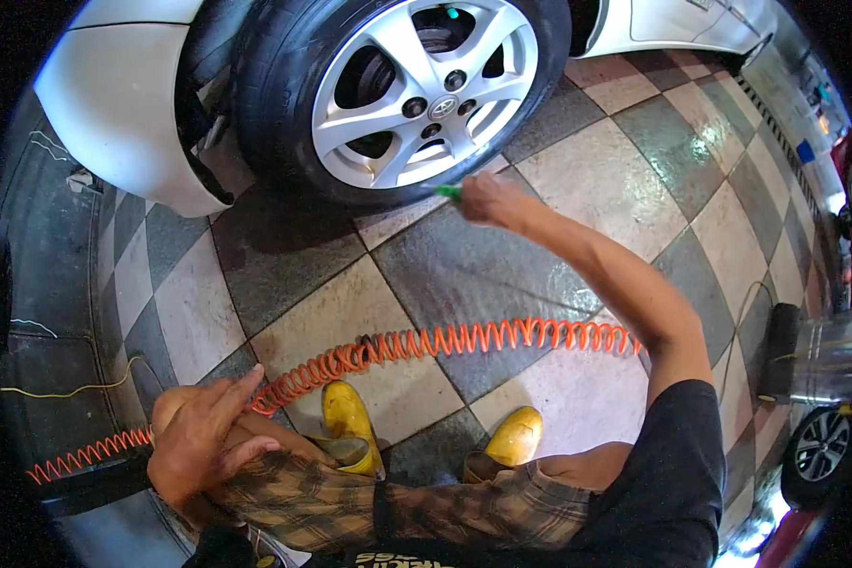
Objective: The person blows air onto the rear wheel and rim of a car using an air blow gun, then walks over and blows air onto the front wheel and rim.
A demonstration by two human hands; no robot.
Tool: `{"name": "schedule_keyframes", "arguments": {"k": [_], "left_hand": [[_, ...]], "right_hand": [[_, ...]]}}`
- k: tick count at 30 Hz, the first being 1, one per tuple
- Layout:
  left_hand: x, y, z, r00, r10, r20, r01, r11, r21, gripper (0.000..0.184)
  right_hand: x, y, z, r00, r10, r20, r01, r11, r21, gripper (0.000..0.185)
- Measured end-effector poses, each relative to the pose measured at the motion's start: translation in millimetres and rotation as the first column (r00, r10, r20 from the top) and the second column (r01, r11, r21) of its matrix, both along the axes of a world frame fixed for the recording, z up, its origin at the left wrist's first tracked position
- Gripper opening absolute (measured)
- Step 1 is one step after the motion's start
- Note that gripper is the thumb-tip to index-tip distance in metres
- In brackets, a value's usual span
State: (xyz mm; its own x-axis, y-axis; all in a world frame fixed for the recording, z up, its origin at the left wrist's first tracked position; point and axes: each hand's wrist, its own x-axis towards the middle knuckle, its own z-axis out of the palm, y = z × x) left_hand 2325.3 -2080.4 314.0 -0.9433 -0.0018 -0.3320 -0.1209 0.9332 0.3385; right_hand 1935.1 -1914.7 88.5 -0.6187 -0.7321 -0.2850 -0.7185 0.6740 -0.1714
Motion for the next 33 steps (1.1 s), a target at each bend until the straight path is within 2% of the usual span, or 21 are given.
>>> {"name": "schedule_keyframes", "arguments": {"k": [1, 3, 4, 6, 8, 9, 11, 15, 18, 20, 23, 24, 26, 27, 28, 30, 33], "left_hand": [[-0.8, -0.1, -0.2, 1.000, -0.002, 0.000, 0.002, 1.000, 0.005, 0.072], [-3.2, -0.5, 1.2, 1.000, -0.005, 0.018, 0.005, 1.000, -0.006, 0.072], [-3.6, -0.8, 2.1, 0.999, -0.002, 0.037, 0.002, 1.000, -0.015, 0.072], [-4.6, -1.4, 1.8, 0.999, 0.001, 0.032, 0.000, 1.000, -0.018, 0.072], [-5.0, -1.6, 1.6, 1.000, 0.007, 0.030, -0.006, 1.000, -0.020, 0.072], [-5.4, -1.3, 1.7, 1.000, 0.006, 0.028, -0.006, 1.000, -0.018, 0.072], [-6.0, -1.8, 1.2, 1.000, 0.004, 0.028, -0.004, 1.000, -0.017, 0.072], [-8.4, -2.4, -2.4, 0.999, -0.003, 0.032, 0.003, 1.000, 0.006, 0.072], [-9.4, -3.3, -3.9, 0.999, -0.006, 0.037, 0.006, 1.000, 0.008, 0.072], [-8.4, -3.3, -4.8, 0.999, 0.000, 0.041, 0.000, 1.000, -0.001, 0.072], [-7.3, -4.0, -4.5, 0.999, 0.009, 0.046, -0.008, 1.000, -0.006, 0.072], [-7.3, -4.2, -4.6, 0.999, -0.004, 0.042, 0.005, 1.000, -0.013, 0.072], [-10.4, -6.4, -6.0, 1.000, -0.022, 0.008, 0.022, 0.999, -0.038, 0.071], [-10.3, -7.6, -7.7, 1.000, -0.010, 0.027, 0.010, 1.000, -0.009, 0.074], [-10.6, -9.0, -8.3, 0.999, 0.002, 0.051, -0.003, 1.000, 0.022, 0.076], [-11.8, -8.9, -8.3, 0.999, 0.009, 0.040, -0.010, 1.000, 0.011, 0.076], [-8.3, -9.4, -10.3, 1.000, -0.017, 0.004, 0.017, 0.999, -0.034, 0.076]], "right_hand": [[10.3, -10.9, 16.1, 0.992, 0.005, 0.127, -0.011, 0.999, 0.051, 0.044], [33.3, -17.0, 33.7, 0.982, 0.143, 0.125, -0.117, 0.974, -0.193, 0.047], [36.7, -23.1, 41.6, 0.981, 0.144, 0.126, -0.118, 0.973, -0.196, 0.047], [42.7, -35.4, 59.9, 0.881, 0.468, -0.065, -0.462, 0.825, -0.325, 0.046], [60.6, -34.4, 112.6, 0.940, 0.340, 0.037, -0.276, 0.817, -0.507, 0.042], [62.6, -35.1, 131.1, 0.937, 0.346, 0.039, -0.279, 0.814, -0.509, 0.042], [64.1, -35.5, 155.3, 0.957, 0.246, 0.154, -0.083, 0.742, -0.666, 0.044], [64.9, -31.2, 157.9, 0.980, 0.196, 0.021, -0.128, 0.712, -0.690, 0.045], [62.9, -34.3, 104.7, 0.960, 0.280, -0.009, -0.211, 0.701, -0.681, 0.039], [66.9, -32.7, 69.5, 0.947, 0.289, -0.141, -0.312, 0.720, -0.620, 0.046], [69.3, -27.9, 48.1, 0.943, 0.322, -0.084, -0.311, 0.764, -0.565, 0.049], [68.6, -28.7, 54.4, 0.943, 0.314, -0.110, -0.319, 0.758, -0.568, 0.049], [64.4, -31.1, 76.2, 0.934, 0.349, -0.078, -0.306, 0.667, -0.680, 0.047], [66.1, -27.3, 102.1, 0.960, 0.264, -0.091, -0.255, 0.698, -0.669, 0.044], [63.5, -23.8, 125.8, 0.959, 0.261, -0.107, -0.263, 0.692, -0.673, 0.044], [52.8, -12.9, 163.4, 0.973, 0.092, 0.210, 0.087, 0.701, -0.708, 0.040], [21.2, 5.3, 185.0, 0.977, -0.070, 0.202, 0.206, 0.565, -0.799, 0.046]]}}
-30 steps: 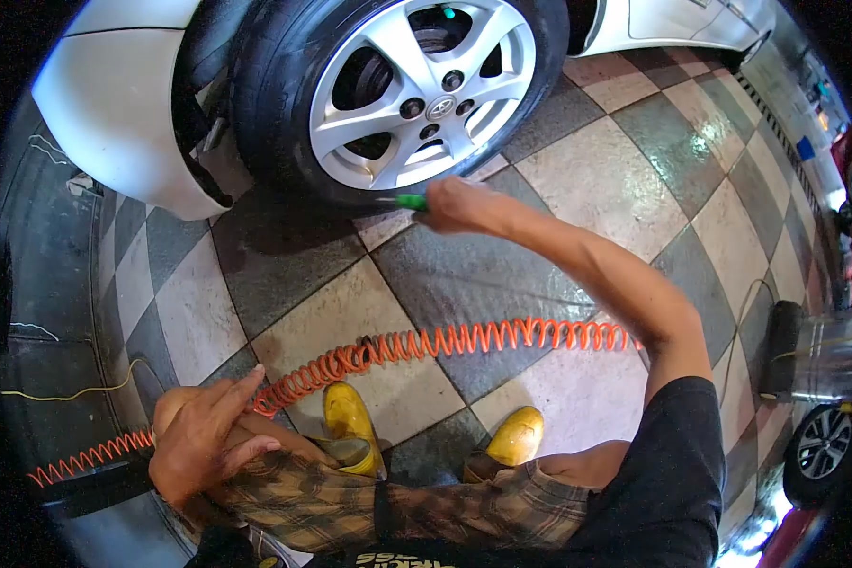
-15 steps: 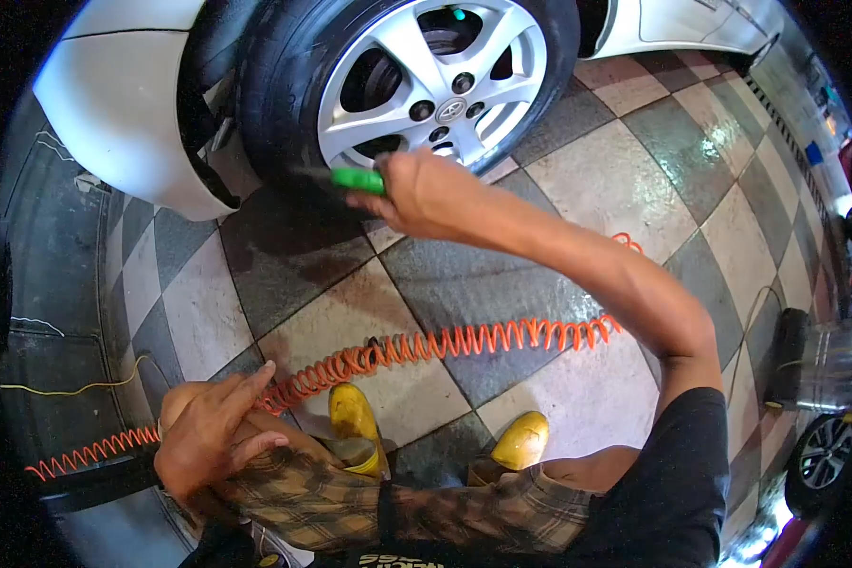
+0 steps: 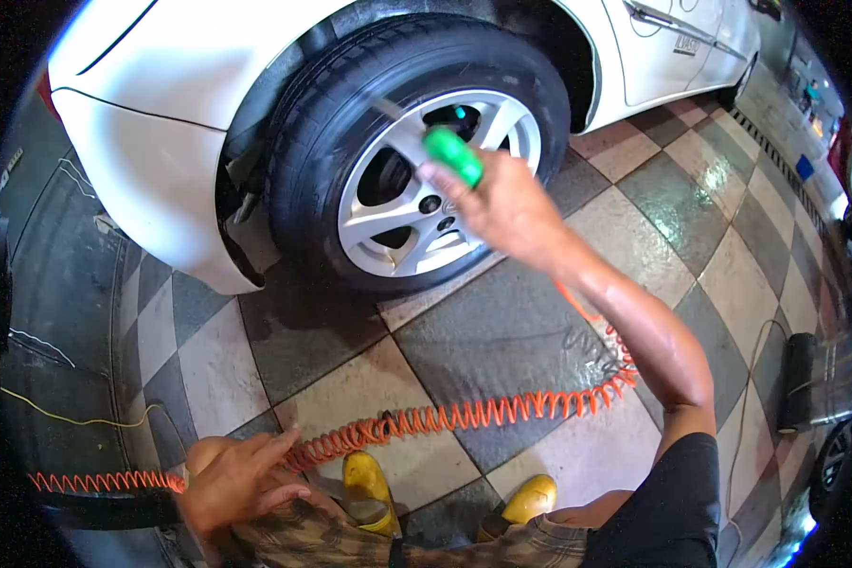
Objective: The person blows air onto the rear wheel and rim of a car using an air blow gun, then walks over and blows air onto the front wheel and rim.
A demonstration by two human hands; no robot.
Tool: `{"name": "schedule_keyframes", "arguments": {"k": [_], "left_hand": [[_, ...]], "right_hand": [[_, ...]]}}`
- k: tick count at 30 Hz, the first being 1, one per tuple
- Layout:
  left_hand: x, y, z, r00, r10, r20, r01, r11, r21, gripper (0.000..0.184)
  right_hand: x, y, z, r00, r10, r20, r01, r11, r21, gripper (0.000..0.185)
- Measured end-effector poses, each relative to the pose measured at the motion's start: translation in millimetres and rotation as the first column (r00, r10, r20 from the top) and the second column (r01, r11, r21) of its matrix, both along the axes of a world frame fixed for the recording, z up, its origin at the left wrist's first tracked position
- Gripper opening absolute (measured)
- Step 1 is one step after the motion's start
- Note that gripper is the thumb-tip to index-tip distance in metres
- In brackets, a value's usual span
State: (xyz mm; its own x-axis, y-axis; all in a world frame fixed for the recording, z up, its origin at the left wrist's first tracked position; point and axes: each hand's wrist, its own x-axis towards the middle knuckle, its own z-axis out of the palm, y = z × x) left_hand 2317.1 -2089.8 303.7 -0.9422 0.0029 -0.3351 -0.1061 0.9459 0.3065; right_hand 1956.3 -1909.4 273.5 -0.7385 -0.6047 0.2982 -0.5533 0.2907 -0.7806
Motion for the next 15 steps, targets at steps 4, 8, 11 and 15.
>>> {"name": "schedule_keyframes", "arguments": {"k": [4, 8, 11, 15], "left_hand": [[0.8, -0.7, 0.7, 0.999, 0.007, 0.053, -0.007, 1.000, 0.002, 0.075], [9.2, -1.2, -4.3, 0.999, -0.037, 0.038, 0.039, 0.998, -0.041, 0.067], [-0.7, 7.6, 6.7, 0.999, -0.041, 0.006, 0.041, 0.994, -0.102, 0.063], [-13.8, 16.2, 9.0, 0.994, -0.010, 0.109, 0.034, 0.974, -0.224, 0.061]], "right_hand": [[-42.6, 27.3, 8.0, 0.950, -0.304, -0.072, 0.297, 0.950, -0.092, 0.051], [-78.2, 35.3, -29.3, 0.918, -0.396, 0.013, 0.391, 0.900, -0.193, 0.050], [-50.3, 22.1, -31.5, 0.950, -0.298, -0.092, 0.265, 0.927, -0.266, 0.043], [2.9, -2.0, -36.9, 0.979, 0.010, -0.202, -0.030, 0.995, -0.095, 0.036]]}}
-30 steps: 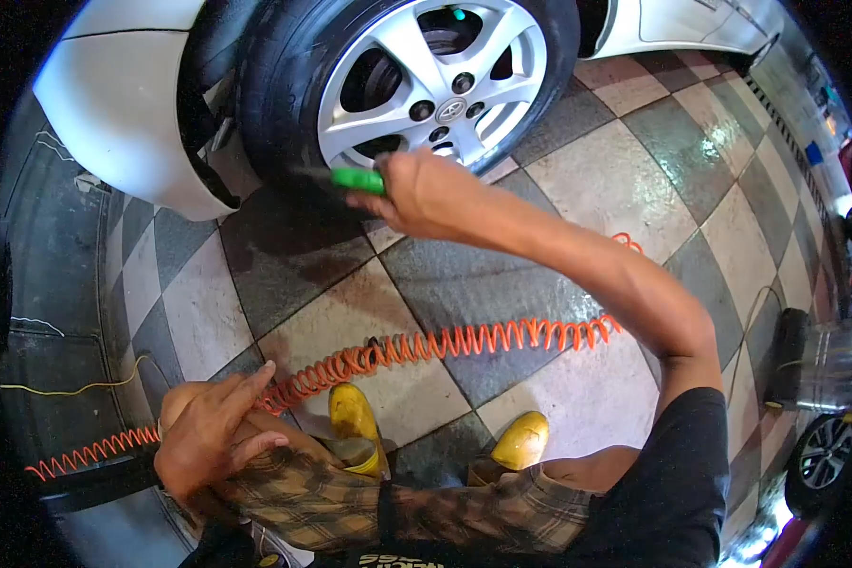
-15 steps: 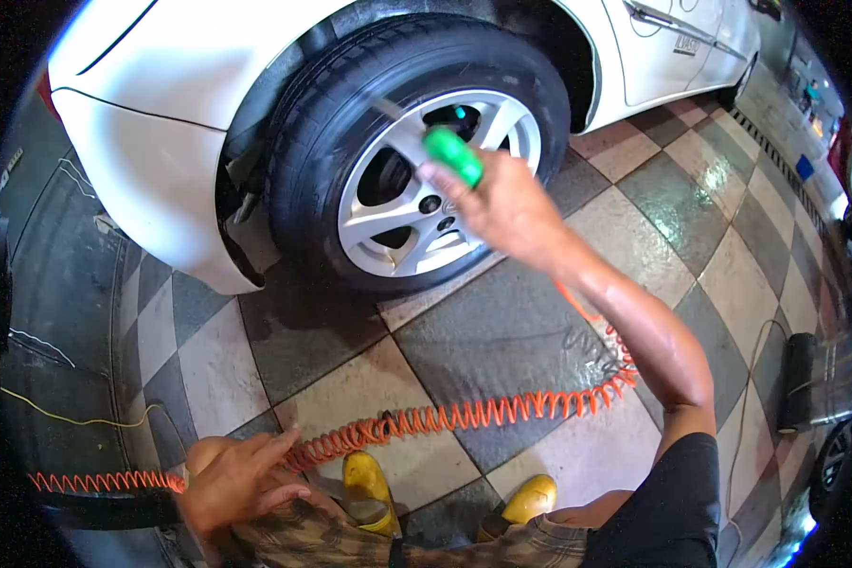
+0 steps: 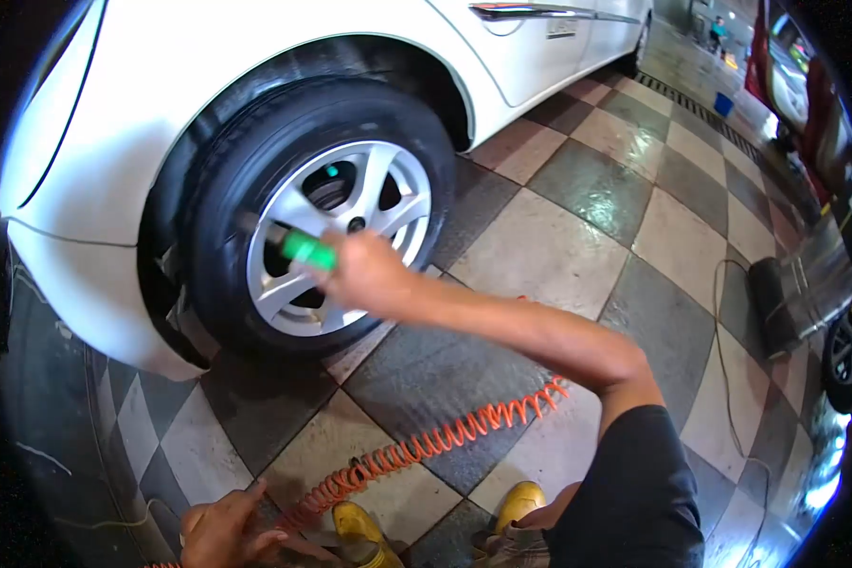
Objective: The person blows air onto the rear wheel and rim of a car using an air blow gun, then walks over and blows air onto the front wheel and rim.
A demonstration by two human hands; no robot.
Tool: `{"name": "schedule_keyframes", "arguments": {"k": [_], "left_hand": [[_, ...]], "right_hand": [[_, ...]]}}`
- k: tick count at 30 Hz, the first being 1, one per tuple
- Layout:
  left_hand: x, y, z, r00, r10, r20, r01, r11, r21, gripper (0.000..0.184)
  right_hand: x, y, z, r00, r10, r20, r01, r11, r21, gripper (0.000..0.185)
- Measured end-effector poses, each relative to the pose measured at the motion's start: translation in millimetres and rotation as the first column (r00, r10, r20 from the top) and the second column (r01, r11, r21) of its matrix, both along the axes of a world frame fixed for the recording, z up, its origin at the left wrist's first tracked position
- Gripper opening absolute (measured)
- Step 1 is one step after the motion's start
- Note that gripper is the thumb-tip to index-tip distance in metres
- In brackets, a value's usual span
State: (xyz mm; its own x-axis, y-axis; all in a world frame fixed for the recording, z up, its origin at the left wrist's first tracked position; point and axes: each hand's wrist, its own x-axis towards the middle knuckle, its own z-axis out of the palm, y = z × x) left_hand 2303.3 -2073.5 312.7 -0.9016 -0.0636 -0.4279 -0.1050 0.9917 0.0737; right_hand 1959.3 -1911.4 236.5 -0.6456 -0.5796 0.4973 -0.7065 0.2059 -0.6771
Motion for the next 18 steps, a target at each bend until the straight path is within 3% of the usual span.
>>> {"name": "schedule_keyframes", "arguments": {"k": [2, 5, 6, 8, 10, 14, 15, 17, 18], "left_hand": [[-0.7, -1.1, 0.3, 0.998, 0.040, 0.048, -0.041, 0.999, 0.012, 0.060], [1.6, -2.4, -0.7, 0.991, 0.104, 0.082, -0.109, 0.992, 0.059, 0.058], [1.2, -3.7, -0.1, 0.990, 0.122, 0.066, -0.128, 0.987, 0.100, 0.057], [0.1, 1.9, 3.0, 0.990, 0.139, 0.031, -0.143, 0.980, 0.140, 0.057], [0.0, 3.2, 5.5, 0.986, 0.165, -0.004, -0.161, 0.970, 0.179, 0.056], [-6.4, 7.9, 15.4, 0.978, 0.187, 0.094, -0.195, 0.977, 0.082, 0.057], [-8.6, 10.0, 17.5, 0.962, 0.225, 0.155, -0.237, 0.969, 0.065, 0.058], [-4.3, 7.0, 12.4, 0.978, 0.184, 0.098, -0.194, 0.975, 0.105, 0.058], [-4.7, 7.5, 12.0, 0.989, 0.146, 0.036, -0.149, 0.979, 0.138, 0.057]], "right_hand": [[9.4, -12.8, -13.3, 0.986, 0.124, -0.110, -0.119, 0.991, 0.056, 0.037], [-1.0, -12.0, -16.0, 0.988, 0.087, -0.131, -0.095, 0.994, -0.057, 0.037], [-7.8, -4.0, -7.2, 0.997, 0.077, 0.005, -0.076, 0.995, -0.069, 0.036], [-30.5, 14.9, -12.9, 0.994, -0.078, -0.078, 0.071, 0.993, -0.090, 0.038], [-48.7, 39.6, -14.3, 0.980, -0.185, 0.069, 0.188, 0.981, -0.040, 0.041], [-101.3, 85.7, -58.6, 0.871, -0.481, 0.098, 0.483, 0.875, 0.004, 0.040], [-105.2, 96.8, -64.2, 0.872, -0.480, 0.098, 0.482, 0.876, 0.008, 0.040], [-109.7, 111.9, -70.3, 0.807, -0.579, -0.117, 0.590, 0.798, 0.122, 0.038], [-104.4, 110.7, -66.3, 0.807, -0.579, -0.118, 0.590, 0.798, 0.121, 0.038]]}}
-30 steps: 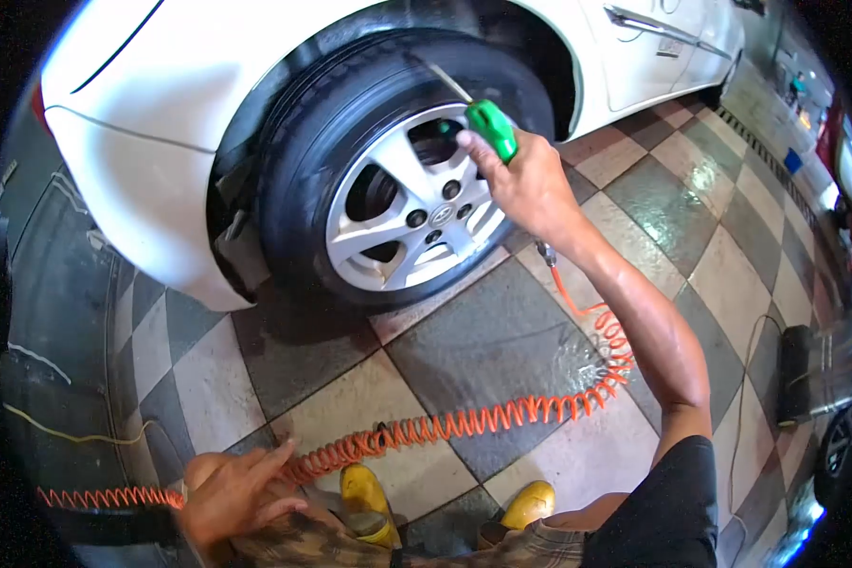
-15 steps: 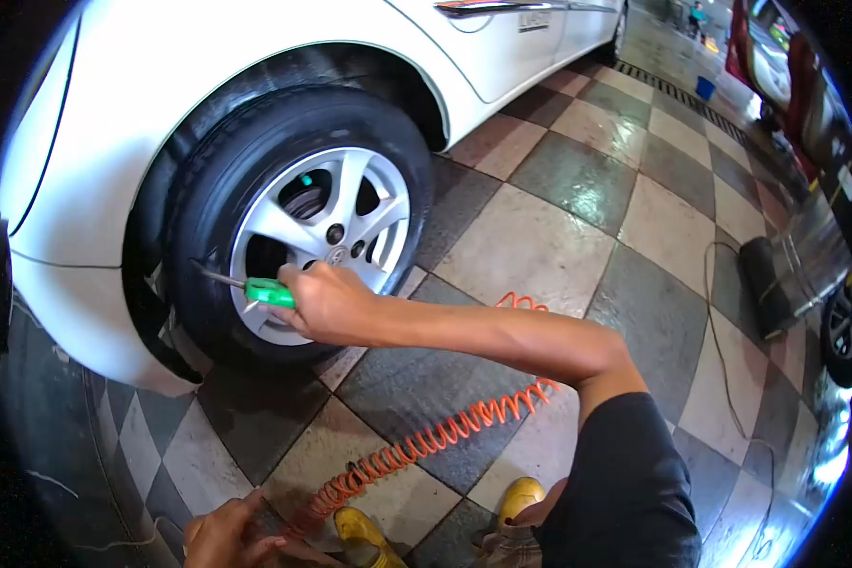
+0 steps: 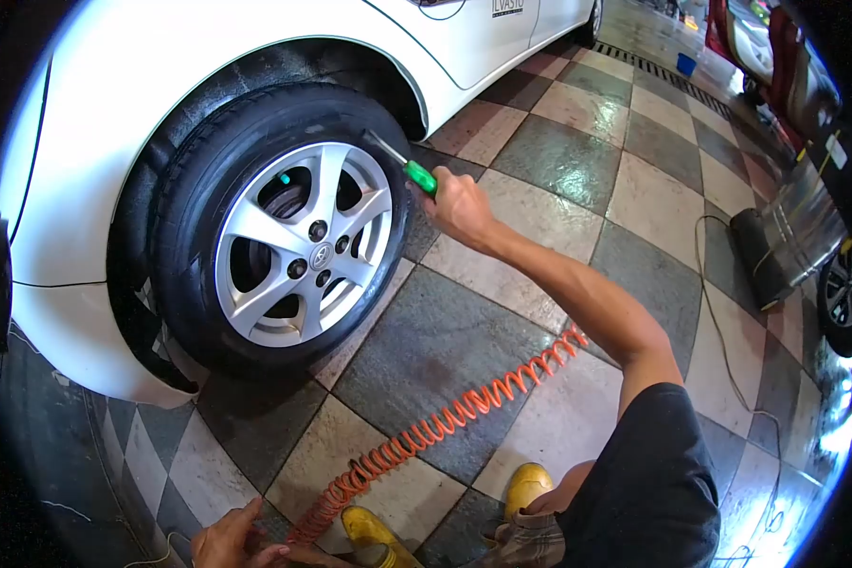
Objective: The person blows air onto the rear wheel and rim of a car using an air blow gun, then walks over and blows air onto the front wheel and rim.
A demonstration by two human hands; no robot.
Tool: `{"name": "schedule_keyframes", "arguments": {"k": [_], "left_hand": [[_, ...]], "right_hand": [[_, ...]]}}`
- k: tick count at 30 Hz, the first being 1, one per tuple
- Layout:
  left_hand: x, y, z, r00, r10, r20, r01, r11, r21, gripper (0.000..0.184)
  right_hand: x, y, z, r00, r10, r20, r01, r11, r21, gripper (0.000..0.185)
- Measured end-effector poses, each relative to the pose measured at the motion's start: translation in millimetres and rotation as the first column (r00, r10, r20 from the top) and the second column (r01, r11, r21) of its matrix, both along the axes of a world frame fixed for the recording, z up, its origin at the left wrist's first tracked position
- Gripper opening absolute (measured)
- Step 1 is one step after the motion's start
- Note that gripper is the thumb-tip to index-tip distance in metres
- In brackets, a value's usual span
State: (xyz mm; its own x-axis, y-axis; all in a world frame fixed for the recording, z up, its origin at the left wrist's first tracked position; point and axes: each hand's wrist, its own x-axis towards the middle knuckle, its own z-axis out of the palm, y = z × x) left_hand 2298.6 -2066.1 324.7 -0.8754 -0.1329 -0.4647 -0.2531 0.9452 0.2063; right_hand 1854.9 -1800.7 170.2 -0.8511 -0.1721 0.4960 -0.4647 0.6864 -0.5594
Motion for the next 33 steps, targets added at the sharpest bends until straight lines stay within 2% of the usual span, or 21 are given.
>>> {"name": "schedule_keyframes", "arguments": {"k": [1, 3, 4, 6, 10, 11, 14, 18, 23, 25, 27, 28, 30, 31, 33], "left_hand": [[-1.0, 1.2, 1.1, 1.000, 0.001, -0.001, -0.001, 1.000, 0.000, 0.057], [-4.6, 6.4, 4.7, 0.989, 0.116, 0.087, -0.117, 0.993, -0.002, 0.056], [-3.7, 5.2, 1.7, 0.989, 0.117, 0.091, -0.118, 0.993, 0.000, 0.056], [-2.2, 1.6, -4.5, 0.998, 0.031, 0.060, -0.026, 0.996, -0.086, 0.055], [-2.2, 2.5, -2.2, 0.996, 0.066, 0.066, -0.063, 0.997, -0.040, 0.055], [2.7, -0.8, -5.7, 0.998, 0.051, 0.038, -0.049, 0.998, -0.034, 0.055], [6.0, 0.0, -4.5, 0.999, 0.040, 0.009, -0.040, 0.998, -0.052, 0.056], [-1.7, 8.8, 0.7, 0.997, 0.057, 0.052, -0.053, 0.996, -0.078, 0.056], [-0.9, 8.8, 2.9, 0.995, 0.070, 0.067, -0.064, 0.995, -0.080, 0.058], [0.3, 7.3, -0.1, 0.995, 0.062, 0.078, -0.053, 0.993, -0.107, 0.058], [5.8, -0.2, -7.8, 1.000, 0.029, 0.005, -0.029, 0.998, -0.048, 0.058], [7.0, -0.8, -9.9, 1.000, 0.025, 0.011, -0.025, 0.999, -0.046, 0.058], [7.9, -2.1, -10.2, 0.990, -0.070, -0.125, 0.068, 0.997, -0.023, 0.058], [9.3, -3.0, -9.6, 0.989, -0.069, -0.128, 0.066, 0.997, -0.028, 0.058], [10.4, -3.6, -10.6, 0.994, 0.081, 0.071, -0.079, 0.996, -0.032, 0.061]], "right_hand": [[7.3, -1.8, 2.3, 0.998, 0.063, -0.020, -0.063, 0.998, -0.009, 0.038], [18.7, -14.5, 6.2, 0.976, 0.201, -0.078, -0.207, 0.975, -0.078, 0.037], [24.9, -22.8, 11.1, 0.977, 0.202, -0.074, -0.208, 0.975, -0.076, 0.037], [36.9, -37.0, 24.3, 0.948, 0.252, -0.195, -0.268, 0.962, -0.058, 0.035], [27.4, -41.9, 30.8, 0.966, 0.208, -0.152, -0.224, 0.970, -0.092, 0.036], [26.1, -38.4, 33.2, 0.983, 0.175, -0.055, -0.179, 0.980, -0.086, 0.041], [16.0, -31.4, 24.9, 0.991, 0.132, -0.006, -0.132, 0.987, -0.090, 0.040], [28.2, -37.0, 33.5, 0.981, 0.175, -0.086, -0.177, 0.984, -0.016, 0.041], [14.6, -30.3, 22.1, 0.993, 0.121, 0.003, -0.121, 0.990, -0.076, 0.043], [16.9, -30.2, 23.8, 0.991, 0.128, -0.031, -0.130, 0.989, -0.064, 0.043], [20.1, -30.5, 24.7, 0.986, 0.139, -0.095, -0.143, 0.989, -0.031, 0.041], [18.5, -27.8, 21.4, 0.987, 0.136, -0.089, -0.139, 0.990, -0.029, 0.041], [12.3, -26.6, 19.6, 0.987, 0.142, -0.071, -0.145, 0.989, -0.036, 0.040], [13.1, -24.6, 20.7, 0.993, 0.121, -0.017, -0.121, 0.992, -0.045, 0.042], [16.4, -29.4, 21.2, 0.990, 0.126, -0.055, -0.129, 0.990, -0.051, 0.042]]}}
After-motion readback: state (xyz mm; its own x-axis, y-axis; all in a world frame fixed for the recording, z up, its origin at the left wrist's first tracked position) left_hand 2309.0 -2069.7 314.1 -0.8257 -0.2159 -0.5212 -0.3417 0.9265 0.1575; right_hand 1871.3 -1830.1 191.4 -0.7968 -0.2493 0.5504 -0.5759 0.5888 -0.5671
